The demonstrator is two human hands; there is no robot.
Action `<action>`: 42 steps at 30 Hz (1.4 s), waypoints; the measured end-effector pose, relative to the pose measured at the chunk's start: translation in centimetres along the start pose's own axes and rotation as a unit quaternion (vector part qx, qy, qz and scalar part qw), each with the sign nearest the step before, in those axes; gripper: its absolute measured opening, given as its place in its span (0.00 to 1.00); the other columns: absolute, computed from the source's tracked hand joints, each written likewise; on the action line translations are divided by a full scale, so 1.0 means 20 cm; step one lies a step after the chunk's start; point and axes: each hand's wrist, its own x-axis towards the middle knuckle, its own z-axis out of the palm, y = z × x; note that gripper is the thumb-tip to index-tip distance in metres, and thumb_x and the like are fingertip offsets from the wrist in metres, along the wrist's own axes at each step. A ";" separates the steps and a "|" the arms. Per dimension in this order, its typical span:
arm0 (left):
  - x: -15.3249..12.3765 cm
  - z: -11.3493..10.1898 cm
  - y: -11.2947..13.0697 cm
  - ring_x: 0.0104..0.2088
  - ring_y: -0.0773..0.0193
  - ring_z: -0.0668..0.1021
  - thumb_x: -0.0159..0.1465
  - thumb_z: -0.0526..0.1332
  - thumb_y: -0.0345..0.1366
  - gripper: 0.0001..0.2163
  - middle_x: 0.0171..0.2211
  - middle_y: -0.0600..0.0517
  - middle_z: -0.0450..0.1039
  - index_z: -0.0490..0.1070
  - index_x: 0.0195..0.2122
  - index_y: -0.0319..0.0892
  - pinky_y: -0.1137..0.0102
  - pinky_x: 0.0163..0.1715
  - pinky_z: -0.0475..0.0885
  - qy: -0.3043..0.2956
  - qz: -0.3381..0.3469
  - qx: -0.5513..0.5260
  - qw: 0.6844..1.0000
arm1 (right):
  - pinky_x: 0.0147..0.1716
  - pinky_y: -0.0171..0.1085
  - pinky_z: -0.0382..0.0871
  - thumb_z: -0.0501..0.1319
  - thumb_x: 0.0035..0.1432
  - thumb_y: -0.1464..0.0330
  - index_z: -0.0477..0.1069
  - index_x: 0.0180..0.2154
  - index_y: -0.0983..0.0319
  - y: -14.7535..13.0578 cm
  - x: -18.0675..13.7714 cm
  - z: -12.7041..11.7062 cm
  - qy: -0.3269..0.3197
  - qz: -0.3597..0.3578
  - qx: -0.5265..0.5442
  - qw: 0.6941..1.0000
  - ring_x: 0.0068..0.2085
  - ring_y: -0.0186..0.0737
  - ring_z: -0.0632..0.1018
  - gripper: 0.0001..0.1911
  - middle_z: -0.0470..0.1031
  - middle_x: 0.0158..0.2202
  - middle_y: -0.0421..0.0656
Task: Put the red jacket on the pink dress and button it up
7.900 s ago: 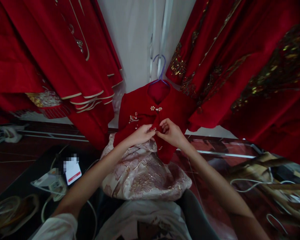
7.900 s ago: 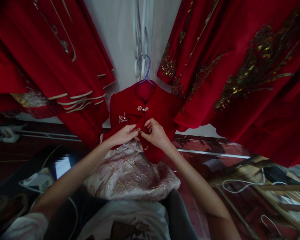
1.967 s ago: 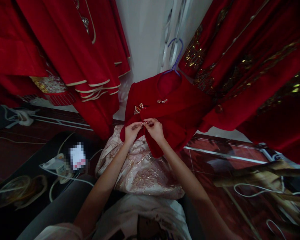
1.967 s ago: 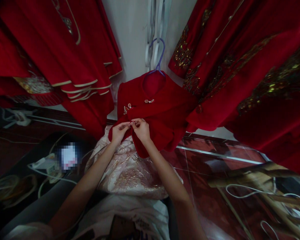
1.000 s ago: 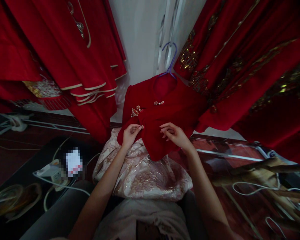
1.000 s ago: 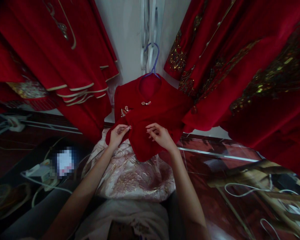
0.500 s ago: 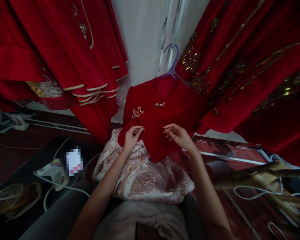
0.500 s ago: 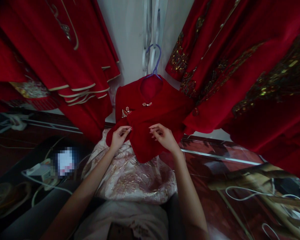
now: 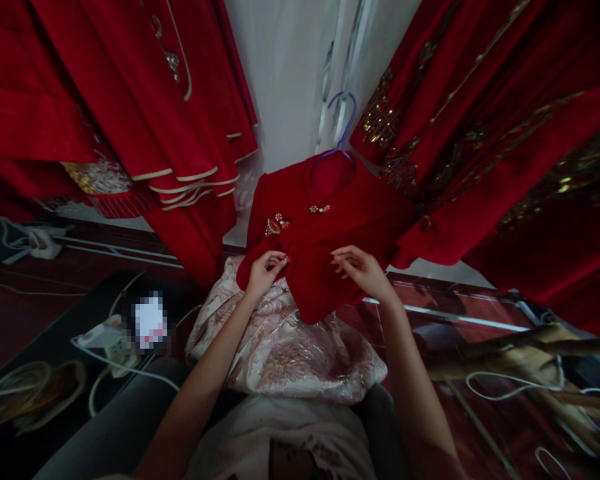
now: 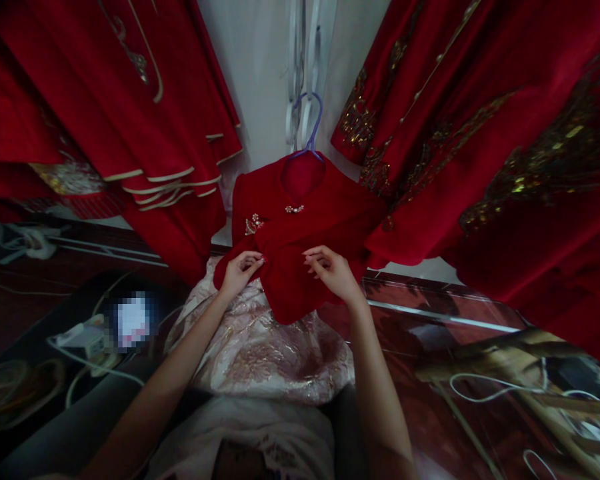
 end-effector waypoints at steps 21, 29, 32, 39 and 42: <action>0.00 0.00 0.02 0.31 0.69 0.76 0.56 0.67 0.39 0.10 0.33 0.51 0.77 0.74 0.35 0.40 0.73 0.35 0.71 0.011 -0.013 -0.040 0.999 | 0.28 0.33 0.74 0.60 0.58 0.59 0.71 0.43 0.61 0.02 0.01 0.00 -0.005 0.005 -0.003 1.000 0.32 0.35 0.78 0.14 0.76 0.37 0.45; 0.00 -0.01 0.00 0.33 0.67 0.78 0.55 0.68 0.41 0.11 0.33 0.51 0.77 0.74 0.35 0.40 0.71 0.38 0.73 0.008 -0.025 -0.060 0.998 | 0.28 0.33 0.74 0.59 0.58 0.59 0.71 0.43 0.61 0.03 0.01 0.00 -0.006 0.004 -0.007 1.000 0.32 0.35 0.78 0.14 0.77 0.36 0.45; 0.00 -0.02 0.01 0.34 0.66 0.79 0.54 0.69 0.41 0.12 0.34 0.50 0.78 0.74 0.35 0.40 0.70 0.40 0.73 0.000 -0.046 -0.081 0.996 | 0.28 0.34 0.74 0.59 0.58 0.60 0.71 0.43 0.61 0.03 0.01 0.00 -0.007 0.008 -0.008 1.000 0.32 0.35 0.78 0.14 0.77 0.36 0.45; 0.00 -0.05 0.02 0.36 0.64 0.80 0.52 0.70 0.40 0.12 0.36 0.49 0.80 0.76 0.35 0.40 0.67 0.44 0.74 -0.004 -0.086 -0.119 0.989 | 0.28 0.34 0.74 0.59 0.58 0.61 0.71 0.43 0.61 0.03 0.01 0.01 -0.011 0.007 -0.005 1.000 0.31 0.35 0.77 0.14 0.76 0.37 0.45; 0.00 -0.06 0.01 0.34 0.65 0.79 0.52 0.71 0.40 0.12 0.34 0.49 0.80 0.77 0.34 0.40 0.68 0.42 0.74 0.001 -0.104 -0.130 0.986 | 0.28 0.34 0.74 0.59 0.59 0.60 0.71 0.43 0.61 0.04 0.02 0.01 -0.016 0.012 -0.005 1.000 0.32 0.35 0.78 0.14 0.76 0.37 0.45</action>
